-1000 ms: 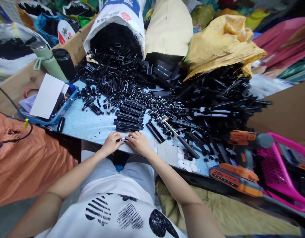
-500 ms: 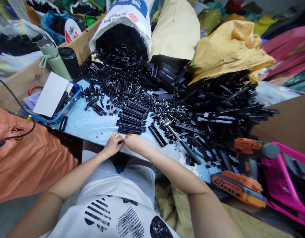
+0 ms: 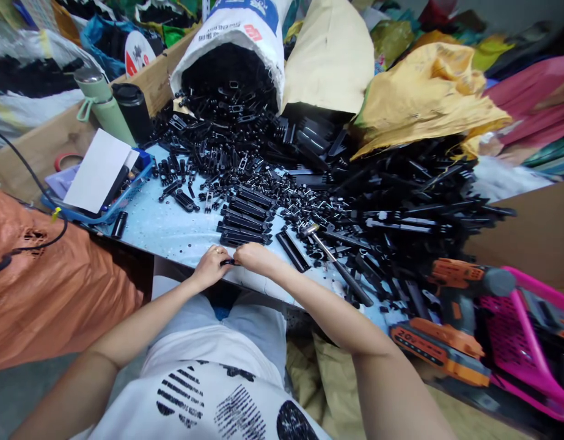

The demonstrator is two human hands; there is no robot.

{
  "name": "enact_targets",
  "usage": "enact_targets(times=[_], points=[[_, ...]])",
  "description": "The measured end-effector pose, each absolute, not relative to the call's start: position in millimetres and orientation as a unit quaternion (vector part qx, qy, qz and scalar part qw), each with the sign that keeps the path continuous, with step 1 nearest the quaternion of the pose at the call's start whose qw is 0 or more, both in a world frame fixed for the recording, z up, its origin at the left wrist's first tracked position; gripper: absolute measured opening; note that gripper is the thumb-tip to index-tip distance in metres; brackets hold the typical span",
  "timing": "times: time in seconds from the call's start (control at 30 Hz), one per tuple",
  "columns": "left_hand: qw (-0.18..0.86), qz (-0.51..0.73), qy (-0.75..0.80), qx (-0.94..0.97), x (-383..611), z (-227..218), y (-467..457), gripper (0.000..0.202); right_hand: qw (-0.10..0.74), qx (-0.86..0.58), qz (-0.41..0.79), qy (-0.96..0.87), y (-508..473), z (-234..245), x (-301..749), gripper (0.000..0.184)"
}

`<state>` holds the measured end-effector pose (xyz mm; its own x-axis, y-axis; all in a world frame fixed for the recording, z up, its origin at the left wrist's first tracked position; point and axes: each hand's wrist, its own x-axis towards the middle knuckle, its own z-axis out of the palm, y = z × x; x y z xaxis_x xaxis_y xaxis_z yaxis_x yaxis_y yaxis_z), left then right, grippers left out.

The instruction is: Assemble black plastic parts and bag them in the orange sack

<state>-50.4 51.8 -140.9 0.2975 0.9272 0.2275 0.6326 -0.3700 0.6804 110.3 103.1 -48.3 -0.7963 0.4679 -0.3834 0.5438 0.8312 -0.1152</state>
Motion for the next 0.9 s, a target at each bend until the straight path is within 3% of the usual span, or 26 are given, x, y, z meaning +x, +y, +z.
enact_targets(times=[0.17,0.43,0.7,0.8,0.9], points=[[0.239,0.307,0.507,0.769,-50.6,-141.6,51.9,0.005,0.187,0.245,-0.072,0.948,96.1,-45.4,95.6,0.024],[0.234,0.309,0.506,0.771,-50.2,-143.2,51.3,0.011,0.141,0.271,-0.014,0.952,67.2,-67.0,108.1,0.022],[0.229,0.308,0.503,0.775,-51.1,-143.7,51.3,0.01,0.089,0.165,0.002,0.982,69.5,-81.9,124.4,0.027],[0.234,0.3,0.504,0.775,-51.7,-141.3,52.6,0.013,0.036,0.181,-0.013,0.983,72.3,-86.1,140.0,0.027],[0.229,0.282,0.49,0.793,-51.3,-137.5,54.5,0.027,-0.064,0.293,-0.046,0.953,73.0,-96.2,162.7,0.035]])
